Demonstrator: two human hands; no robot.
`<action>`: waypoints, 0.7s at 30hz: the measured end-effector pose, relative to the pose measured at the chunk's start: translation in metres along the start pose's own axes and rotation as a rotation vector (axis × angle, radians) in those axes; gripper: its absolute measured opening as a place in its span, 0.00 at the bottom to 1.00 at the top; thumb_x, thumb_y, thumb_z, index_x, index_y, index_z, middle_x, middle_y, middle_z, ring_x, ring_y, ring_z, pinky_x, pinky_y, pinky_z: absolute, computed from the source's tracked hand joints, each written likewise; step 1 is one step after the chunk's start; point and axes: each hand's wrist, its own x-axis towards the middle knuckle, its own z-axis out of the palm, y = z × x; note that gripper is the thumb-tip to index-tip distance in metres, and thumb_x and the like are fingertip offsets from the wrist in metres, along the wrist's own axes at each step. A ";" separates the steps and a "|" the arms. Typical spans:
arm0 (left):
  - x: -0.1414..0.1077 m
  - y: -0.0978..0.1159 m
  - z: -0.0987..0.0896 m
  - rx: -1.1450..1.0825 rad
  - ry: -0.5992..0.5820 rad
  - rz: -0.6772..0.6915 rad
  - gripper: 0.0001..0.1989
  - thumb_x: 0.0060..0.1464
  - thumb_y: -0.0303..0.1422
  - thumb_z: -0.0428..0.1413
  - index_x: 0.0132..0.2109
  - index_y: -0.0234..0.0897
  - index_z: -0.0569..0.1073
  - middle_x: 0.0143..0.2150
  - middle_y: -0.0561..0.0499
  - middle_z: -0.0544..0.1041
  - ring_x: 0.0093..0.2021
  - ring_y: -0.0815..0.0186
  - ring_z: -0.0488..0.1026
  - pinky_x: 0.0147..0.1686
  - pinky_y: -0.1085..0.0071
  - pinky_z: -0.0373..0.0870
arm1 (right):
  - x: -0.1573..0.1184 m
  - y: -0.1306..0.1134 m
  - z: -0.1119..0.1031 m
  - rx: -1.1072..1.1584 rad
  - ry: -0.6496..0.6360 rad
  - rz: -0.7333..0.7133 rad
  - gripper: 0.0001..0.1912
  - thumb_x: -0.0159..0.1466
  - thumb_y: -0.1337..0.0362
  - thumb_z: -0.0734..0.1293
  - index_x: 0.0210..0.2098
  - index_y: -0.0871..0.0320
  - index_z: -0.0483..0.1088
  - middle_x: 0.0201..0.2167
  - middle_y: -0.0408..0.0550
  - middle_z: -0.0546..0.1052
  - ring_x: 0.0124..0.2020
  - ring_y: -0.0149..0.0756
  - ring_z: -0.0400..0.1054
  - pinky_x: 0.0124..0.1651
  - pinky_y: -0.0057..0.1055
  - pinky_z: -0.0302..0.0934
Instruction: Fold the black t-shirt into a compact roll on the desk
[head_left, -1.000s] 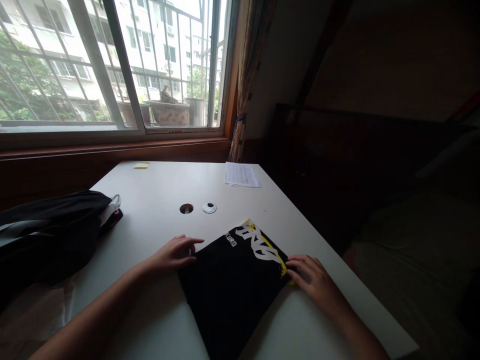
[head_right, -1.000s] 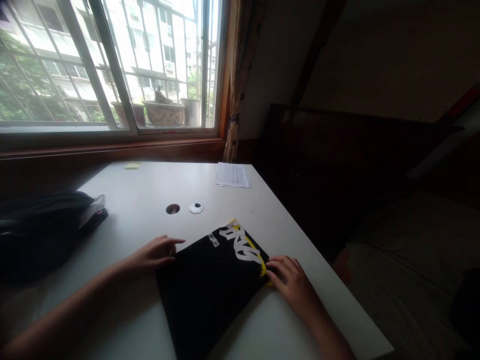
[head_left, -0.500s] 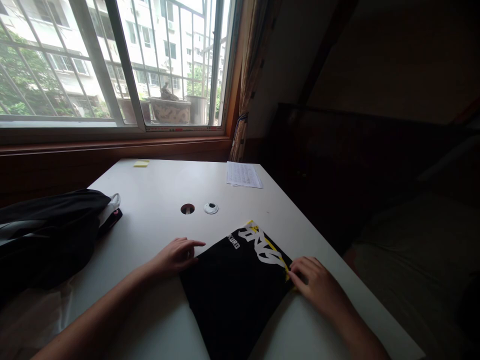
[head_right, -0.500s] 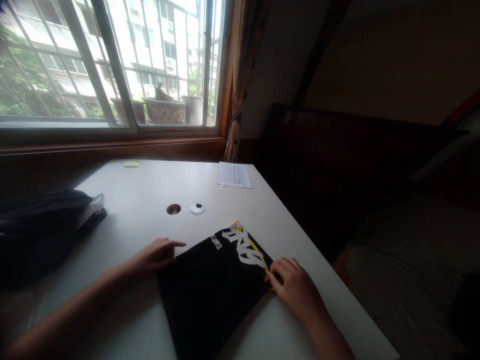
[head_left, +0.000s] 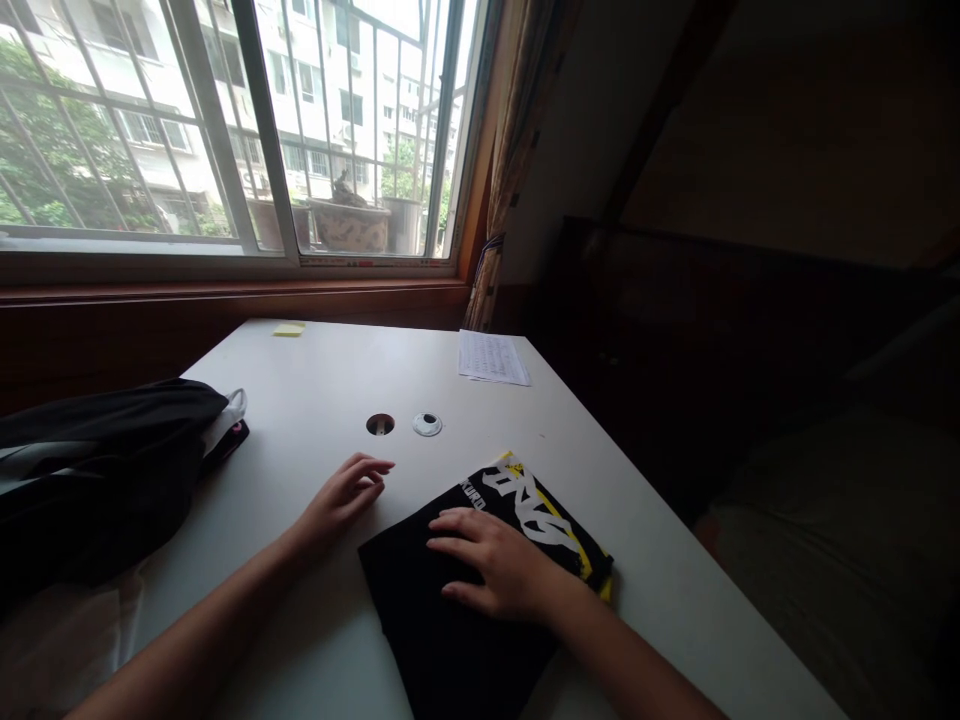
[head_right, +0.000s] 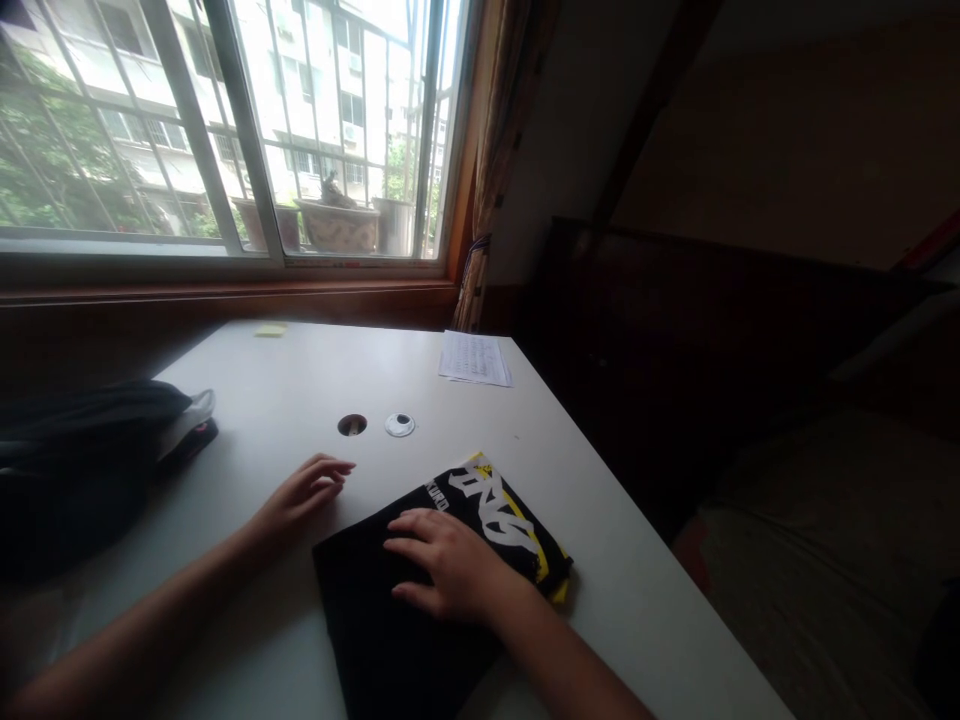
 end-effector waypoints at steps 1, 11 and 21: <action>0.000 0.000 -0.002 -0.027 0.036 -0.020 0.15 0.67 0.41 0.51 0.54 0.42 0.74 0.51 0.45 0.72 0.50 0.58 0.73 0.51 0.60 0.73 | 0.007 0.003 0.002 -0.006 -0.016 -0.016 0.29 0.65 0.53 0.69 0.65 0.50 0.65 0.66 0.48 0.66 0.68 0.44 0.55 0.71 0.44 0.50; 0.002 0.000 -0.010 -0.094 0.146 -0.177 0.16 0.64 0.44 0.53 0.52 0.41 0.75 0.54 0.45 0.76 0.55 0.53 0.73 0.55 0.56 0.72 | 0.024 0.067 -0.003 -0.161 -0.049 0.164 0.33 0.68 0.42 0.61 0.69 0.42 0.56 0.73 0.43 0.54 0.72 0.45 0.46 0.73 0.49 0.39; 0.003 -0.013 -0.008 -0.143 0.146 -0.114 0.14 0.64 0.42 0.54 0.51 0.41 0.75 0.53 0.46 0.73 0.57 0.56 0.70 0.57 0.60 0.70 | -0.026 0.178 -0.019 -0.362 0.239 0.721 0.28 0.70 0.44 0.59 0.67 0.43 0.61 0.70 0.43 0.60 0.71 0.42 0.50 0.71 0.42 0.46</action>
